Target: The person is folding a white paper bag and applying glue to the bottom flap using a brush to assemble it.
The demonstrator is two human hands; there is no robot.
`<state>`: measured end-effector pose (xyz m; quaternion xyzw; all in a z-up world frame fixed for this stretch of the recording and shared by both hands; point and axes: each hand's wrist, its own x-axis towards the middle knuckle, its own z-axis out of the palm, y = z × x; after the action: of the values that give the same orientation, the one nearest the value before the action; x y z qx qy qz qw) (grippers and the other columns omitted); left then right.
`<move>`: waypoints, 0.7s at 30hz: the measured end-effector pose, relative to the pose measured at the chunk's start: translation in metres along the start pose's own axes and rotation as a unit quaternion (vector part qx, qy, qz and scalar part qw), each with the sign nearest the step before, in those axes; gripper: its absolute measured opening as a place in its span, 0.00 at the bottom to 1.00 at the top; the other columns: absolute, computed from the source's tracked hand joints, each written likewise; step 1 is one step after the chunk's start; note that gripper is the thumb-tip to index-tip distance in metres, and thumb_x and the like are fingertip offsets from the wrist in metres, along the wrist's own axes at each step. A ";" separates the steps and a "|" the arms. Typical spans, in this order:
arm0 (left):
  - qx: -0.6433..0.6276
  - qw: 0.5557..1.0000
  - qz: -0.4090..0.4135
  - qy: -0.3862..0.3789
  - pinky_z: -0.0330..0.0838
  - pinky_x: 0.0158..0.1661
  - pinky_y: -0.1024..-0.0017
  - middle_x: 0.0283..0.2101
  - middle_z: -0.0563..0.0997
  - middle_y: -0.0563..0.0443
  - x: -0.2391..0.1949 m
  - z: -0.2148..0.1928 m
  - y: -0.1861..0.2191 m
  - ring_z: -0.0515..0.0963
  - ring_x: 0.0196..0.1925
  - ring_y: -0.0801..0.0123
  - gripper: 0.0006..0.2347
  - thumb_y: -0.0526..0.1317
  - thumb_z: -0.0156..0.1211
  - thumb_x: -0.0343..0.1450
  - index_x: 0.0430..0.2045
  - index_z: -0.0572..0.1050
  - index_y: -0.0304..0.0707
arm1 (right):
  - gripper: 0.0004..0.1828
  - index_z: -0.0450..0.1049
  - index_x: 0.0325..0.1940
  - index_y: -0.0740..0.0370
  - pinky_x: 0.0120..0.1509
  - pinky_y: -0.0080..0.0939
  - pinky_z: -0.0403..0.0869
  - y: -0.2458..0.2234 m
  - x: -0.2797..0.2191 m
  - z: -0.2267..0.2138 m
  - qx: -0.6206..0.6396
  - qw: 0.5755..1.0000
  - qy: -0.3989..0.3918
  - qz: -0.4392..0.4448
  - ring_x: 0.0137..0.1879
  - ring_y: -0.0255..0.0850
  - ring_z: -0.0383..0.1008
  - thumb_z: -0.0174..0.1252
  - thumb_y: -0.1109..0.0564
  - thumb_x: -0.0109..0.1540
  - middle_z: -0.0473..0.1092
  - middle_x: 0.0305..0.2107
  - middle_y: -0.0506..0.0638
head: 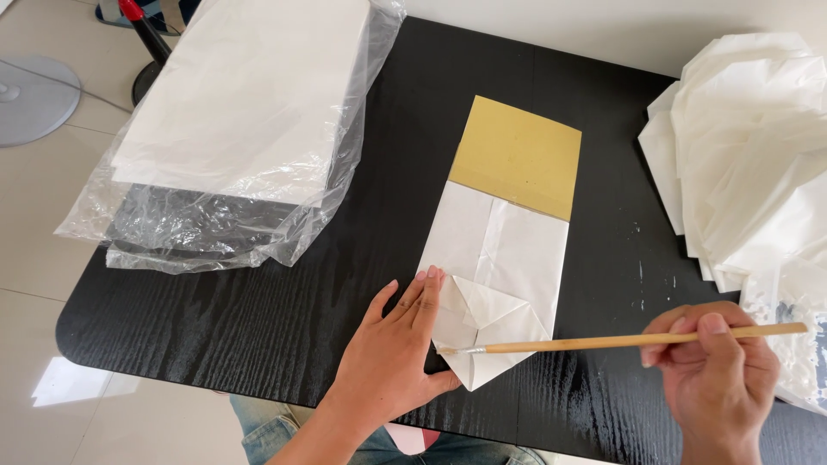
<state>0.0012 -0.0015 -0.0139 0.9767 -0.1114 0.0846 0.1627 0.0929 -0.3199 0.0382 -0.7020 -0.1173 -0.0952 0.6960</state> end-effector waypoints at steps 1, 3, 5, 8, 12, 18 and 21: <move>-0.001 1.000 0.001 -0.001 0.44 0.70 0.58 0.75 0.58 0.42 0.000 0.000 0.000 0.58 0.75 0.62 0.54 0.67 0.68 0.63 0.72 0.47 0.26 | 0.18 0.69 0.33 0.57 0.21 0.36 0.67 -0.003 0.000 -0.002 0.000 1.000 0.001 0.001 0.22 0.44 0.69 0.40 0.62 0.75 0.65 0.21 0.49; -0.007 1.000 0.000 -0.006 0.44 0.70 0.57 0.75 0.58 0.43 0.000 0.000 0.000 0.57 0.76 0.61 0.54 0.69 0.68 0.64 0.72 0.46 0.26 | 0.18 0.68 0.30 0.57 0.22 0.39 0.68 -0.009 0.001 -0.007 -0.005 1.000 0.015 0.003 0.20 0.44 0.65 0.41 0.62 0.73 0.63 0.19 0.49; -0.006 1.000 0.000 -0.003 0.44 0.70 0.57 0.75 0.58 0.42 0.000 0.000 0.000 0.58 0.76 0.61 0.53 0.69 0.67 0.64 0.72 0.47 0.26 | 0.17 0.68 0.30 0.56 0.22 0.39 0.68 -0.010 0.002 -0.007 0.000 1.000 0.029 -0.002 0.20 0.43 0.65 0.42 0.60 0.73 0.63 0.20 0.47; -0.005 1.000 0.002 0.001 0.44 0.70 0.57 0.75 0.58 0.42 0.000 0.001 0.000 0.58 0.76 0.61 0.53 0.68 0.68 0.64 0.72 0.48 0.25 | 0.17 0.67 0.32 0.56 0.22 0.38 0.68 -0.009 0.002 -0.004 -0.006 0.999 0.029 -0.012 0.20 0.43 0.66 0.41 0.59 0.75 0.62 0.20 0.47; 0.010 1.000 0.000 0.004 0.44 0.70 0.57 0.75 0.57 0.42 -0.001 0.001 0.000 0.57 0.76 0.62 0.54 0.68 0.69 0.63 0.72 0.46 0.25 | 0.19 0.68 0.32 0.59 0.23 0.38 0.68 -0.006 -0.001 -0.008 -0.040 0.999 0.002 -0.009 0.22 0.46 0.68 0.41 0.59 0.76 0.64 0.23 0.49; 0.008 1.000 -0.003 -0.005 0.44 0.70 0.57 0.75 0.57 0.43 0.000 0.003 -0.001 0.57 0.76 0.62 0.53 0.70 0.65 0.64 0.72 0.46 0.26 | 0.16 0.69 0.34 0.57 0.27 0.39 0.71 -0.027 -0.005 -0.016 -0.018 0.998 -0.039 -0.039 0.20 0.42 0.68 0.44 0.54 0.74 0.65 0.18 0.52; 0.026 1.000 0.003 0.009 0.43 0.71 0.58 0.76 0.57 0.43 -0.001 0.005 -0.001 0.56 0.76 0.62 0.54 0.70 0.65 0.63 0.72 0.47 0.25 | 0.17 0.66 0.31 0.58 0.22 0.44 0.69 -0.030 -0.005 -0.028 -0.047 0.997 -0.040 -0.035 0.17 0.46 0.66 0.43 0.51 0.72 0.60 0.12 0.56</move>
<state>0.0010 -0.0019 -0.0190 0.9795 -0.1107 0.0965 0.1380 0.0803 -0.3480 0.0655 -0.7329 -0.1646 -0.0971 0.6530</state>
